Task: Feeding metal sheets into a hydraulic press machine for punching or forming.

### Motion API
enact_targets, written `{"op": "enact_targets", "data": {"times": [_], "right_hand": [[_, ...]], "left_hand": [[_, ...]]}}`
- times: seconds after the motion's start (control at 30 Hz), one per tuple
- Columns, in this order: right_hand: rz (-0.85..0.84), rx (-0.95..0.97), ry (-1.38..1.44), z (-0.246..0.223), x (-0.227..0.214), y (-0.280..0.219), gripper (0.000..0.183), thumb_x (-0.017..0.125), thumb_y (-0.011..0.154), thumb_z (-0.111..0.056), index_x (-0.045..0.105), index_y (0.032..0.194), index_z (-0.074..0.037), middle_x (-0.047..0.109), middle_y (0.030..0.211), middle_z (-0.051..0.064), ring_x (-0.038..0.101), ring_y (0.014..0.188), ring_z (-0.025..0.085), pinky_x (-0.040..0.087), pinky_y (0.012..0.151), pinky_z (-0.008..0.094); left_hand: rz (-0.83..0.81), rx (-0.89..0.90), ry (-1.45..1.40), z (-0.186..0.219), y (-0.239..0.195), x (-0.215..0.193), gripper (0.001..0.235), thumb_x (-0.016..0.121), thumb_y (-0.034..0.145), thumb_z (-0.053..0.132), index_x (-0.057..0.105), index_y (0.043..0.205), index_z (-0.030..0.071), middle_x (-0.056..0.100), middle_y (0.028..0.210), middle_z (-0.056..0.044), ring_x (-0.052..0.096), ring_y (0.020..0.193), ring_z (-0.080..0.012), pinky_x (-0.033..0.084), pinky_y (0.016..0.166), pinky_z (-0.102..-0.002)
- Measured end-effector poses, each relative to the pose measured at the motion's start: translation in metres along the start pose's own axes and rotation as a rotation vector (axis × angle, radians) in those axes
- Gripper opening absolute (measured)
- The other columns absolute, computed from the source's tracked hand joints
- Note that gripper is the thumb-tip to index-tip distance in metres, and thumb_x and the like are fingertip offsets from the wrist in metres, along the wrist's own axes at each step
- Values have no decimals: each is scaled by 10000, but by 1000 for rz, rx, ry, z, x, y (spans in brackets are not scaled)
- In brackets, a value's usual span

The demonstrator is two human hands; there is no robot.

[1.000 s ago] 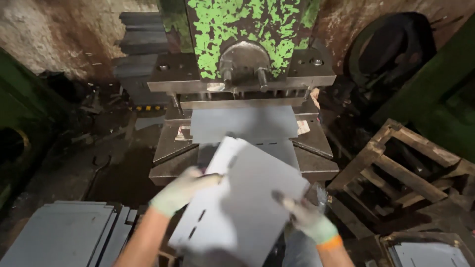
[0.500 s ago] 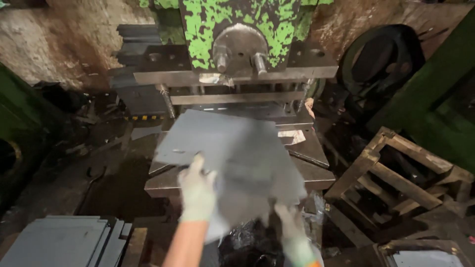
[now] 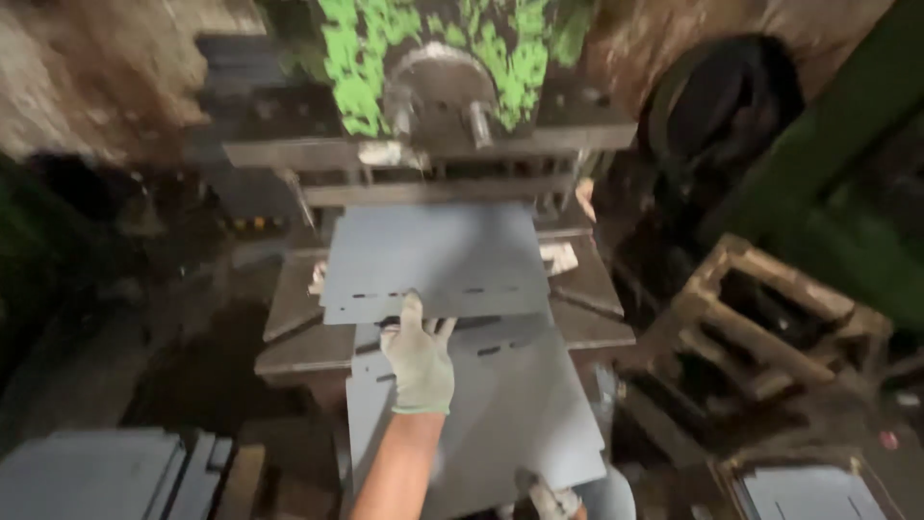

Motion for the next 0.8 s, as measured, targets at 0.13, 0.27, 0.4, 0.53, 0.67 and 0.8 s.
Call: {"op": "enact_targets", "data": {"times": [0.13,0.27,0.4,0.53,0.67,0.8], "right_hand": [[-141,-188,88,48,-50,-75,210,573,1017,-38,646,1073,151,769,915,291,737,681,349,608,597,437],[334,28,183,-12,46,-102,158,644,988,23,489,1002,46,759,1009,247,715,691,358,558,518,462],[693,236,253,-138,182,-25,345,699,965,68,369,948,-29,751,1079,215,698,697,366,521,458,482],[633,401,32,-196,230,-2,270,628,880,-39,645,1132,57,728,873,296,692,584,374,550,482,461],[445,165,152,-179,220,-9,324,645,905,-81,640,1131,152,749,894,277,702,606,321,565,506,427],[528,379,75,-208,237,-3,359,653,902,-100,641,1202,96,721,814,283,665,583,306,535,504,414]], "left_hand": [[-18,82,-7,-21,21,-10,335,663,935,142,421,1139,33,577,1179,-98,611,1051,-278,557,1024,-579],[-49,184,37,-20,48,22,397,654,984,186,411,1230,-11,561,1150,-126,596,1028,-296,537,1024,-590],[23,68,47,-25,41,17,388,622,924,187,393,1227,110,591,1134,-52,635,980,-257,547,961,-578],[68,87,40,-27,56,10,429,657,950,203,366,1227,54,536,1052,-114,573,850,-263,610,888,-562],[93,90,96,-28,62,13,419,652,964,214,389,1259,73,511,1034,-106,537,816,-237,627,868,-548],[112,85,100,-32,68,9,457,663,965,229,383,1253,11,550,1067,-124,581,852,-256,629,852,-543]]}}
Point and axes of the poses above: each hand's wrist, its own y-axis towards the middle knuckle, its own x-axis out of the palm, z = x × y, the point moved 6 cm from there along y, towards the middle knuckle
